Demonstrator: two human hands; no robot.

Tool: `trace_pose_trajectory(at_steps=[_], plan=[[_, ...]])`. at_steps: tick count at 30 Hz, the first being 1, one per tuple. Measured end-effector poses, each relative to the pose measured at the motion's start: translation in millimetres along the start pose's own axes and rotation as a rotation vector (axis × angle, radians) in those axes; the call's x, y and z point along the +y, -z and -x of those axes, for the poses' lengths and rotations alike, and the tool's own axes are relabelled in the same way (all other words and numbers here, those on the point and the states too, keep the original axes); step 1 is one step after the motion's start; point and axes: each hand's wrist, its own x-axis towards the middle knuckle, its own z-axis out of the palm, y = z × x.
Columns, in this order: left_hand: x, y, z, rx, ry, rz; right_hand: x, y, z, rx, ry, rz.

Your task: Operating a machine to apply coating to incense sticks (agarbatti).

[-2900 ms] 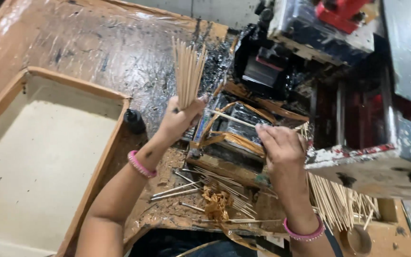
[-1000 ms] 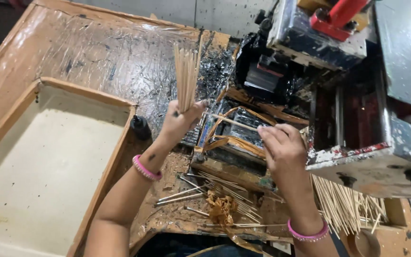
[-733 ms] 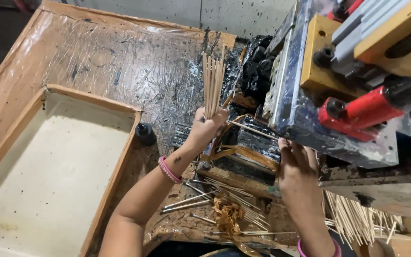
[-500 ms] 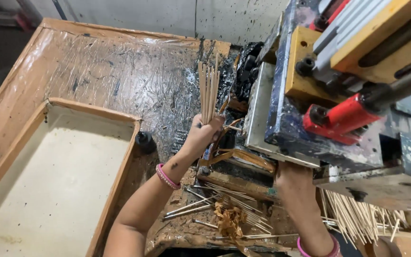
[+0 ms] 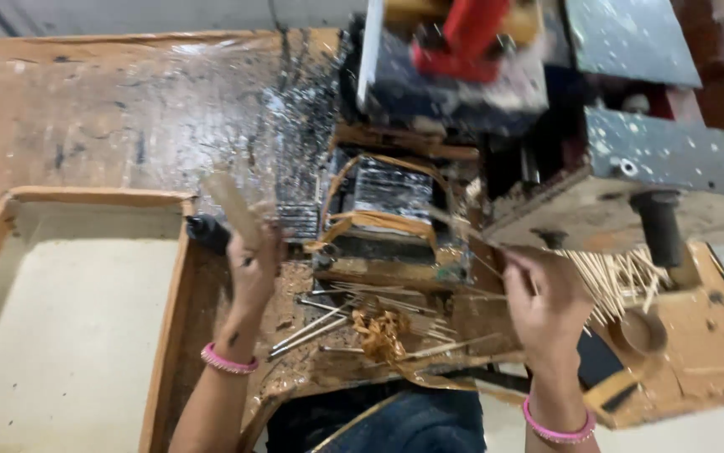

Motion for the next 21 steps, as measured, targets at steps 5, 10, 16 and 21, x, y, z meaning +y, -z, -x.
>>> trace_pose_trajectory(at_steps=[5,10,16,21], plan=[[-28.4,19.9,32.1,0.034,-0.062,0.103,92.7,15.1,47.9,0.158,-0.188,0.198],[28.5,-57.6,33.0,-0.572,-0.224,-0.004,37.4,-19.2,51.1,-0.157,-0.448,-0.692],[54.5,-36.7,-3.1,-0.771,0.130,-0.192,-13.1,-22.5,-3.9,-0.346,-0.199,-1.131],[38.7,-4.1,-57.1,-0.597,0.193,-0.140,-62.8,-31.9,-65.9,-0.321,0.378,-0.631]])
